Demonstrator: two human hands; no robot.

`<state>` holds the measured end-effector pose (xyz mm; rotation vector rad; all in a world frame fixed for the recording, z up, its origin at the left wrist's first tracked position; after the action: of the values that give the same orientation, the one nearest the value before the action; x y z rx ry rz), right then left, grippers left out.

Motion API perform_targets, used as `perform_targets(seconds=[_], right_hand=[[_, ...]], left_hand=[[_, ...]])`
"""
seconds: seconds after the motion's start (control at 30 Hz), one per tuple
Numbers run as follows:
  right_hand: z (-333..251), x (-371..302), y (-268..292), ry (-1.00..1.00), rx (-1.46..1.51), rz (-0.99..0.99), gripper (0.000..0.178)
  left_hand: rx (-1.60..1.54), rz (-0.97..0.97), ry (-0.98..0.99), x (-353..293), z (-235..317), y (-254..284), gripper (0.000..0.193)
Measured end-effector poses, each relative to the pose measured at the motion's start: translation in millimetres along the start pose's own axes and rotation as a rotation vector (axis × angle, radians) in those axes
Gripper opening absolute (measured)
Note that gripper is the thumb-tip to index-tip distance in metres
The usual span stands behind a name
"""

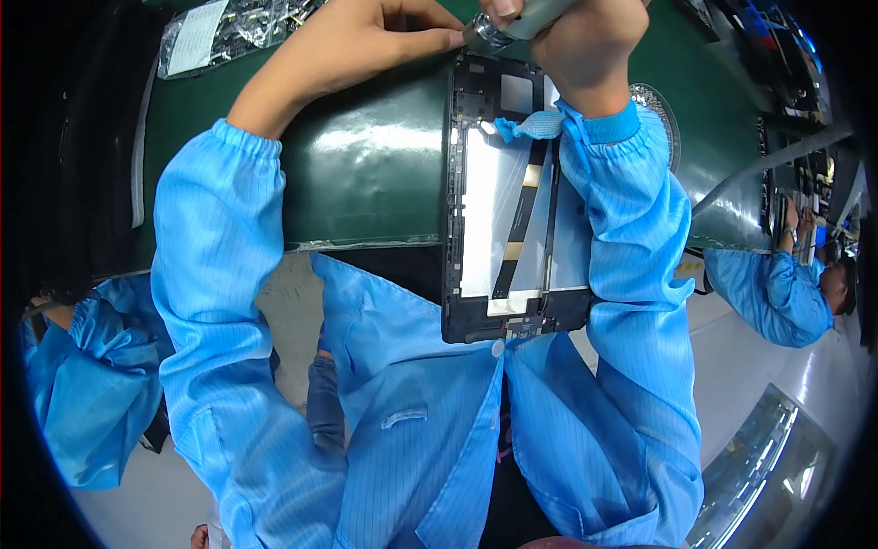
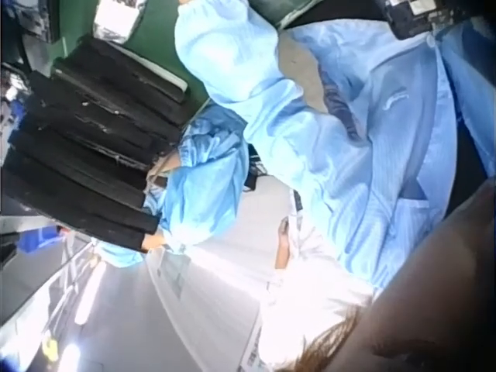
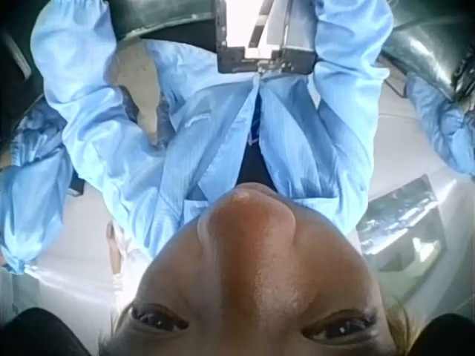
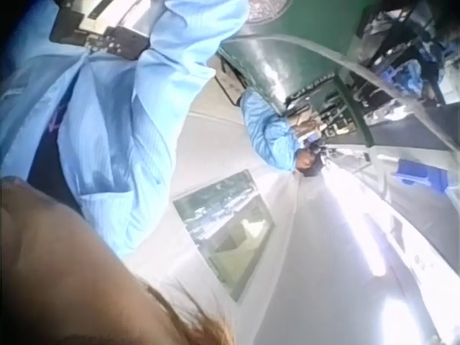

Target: The person secures components into tablet frames by driving screws with an electric screwdriver on an industrial assembly line.

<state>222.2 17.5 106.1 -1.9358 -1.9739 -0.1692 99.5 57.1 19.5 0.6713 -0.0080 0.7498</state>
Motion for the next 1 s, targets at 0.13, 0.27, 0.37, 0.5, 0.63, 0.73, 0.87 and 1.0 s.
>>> perform_targets(seconds=[0.13,0.27,0.37,0.5,0.63,0.73,0.87,1.0], right_hand=[[2,-2,0,0.009,-0.042,-0.032,0.028],[4,-3,-2,0.009,-0.089,-0.052,0.029],[8,-2,0,0.015,-0.087,-0.052,0.029],[9,-2,0,0.011,-0.083,-0.046,0.029],[10,-1,0,0.021,-0.086,-0.054,0.029],[9,0,-1,0.017,-0.102,-0.066,0.028],[8,0,-4,0.003,-0.124,-0.033,0.025],[5,-4,-9,0.019,-0.197,-0.061,0.023]], left_hand=[[-0.181,-0.061,0.075,2,29,4,0.021],[-0.143,-0.04,0.069,1,28,7,0.021],[-0.151,-0.061,0.07,2,23,6,0.021],[-0.176,-0.028,0.028,1,26,7,0.021],[-0.122,-0.031,0.016,1,30,9,0.021],[-0.138,-0.031,0.02,1,30,9,0.022],[-0.141,-0.043,0.061,1,29,8,0.022],[-0.156,-0.035,0.07,-1,28,5,0.022]])
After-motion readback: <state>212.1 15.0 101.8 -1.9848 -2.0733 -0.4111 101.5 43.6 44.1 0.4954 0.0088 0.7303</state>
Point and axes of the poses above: each hand's wrist, its own x-axis towards the middle knuckle, its own y-axis out of the back of the hand, z = x × y, the point moved 7 cm from there along x, towards the middle knuckle, and after that the axes turned 6 degrees about -y, right-handed, at the moved point
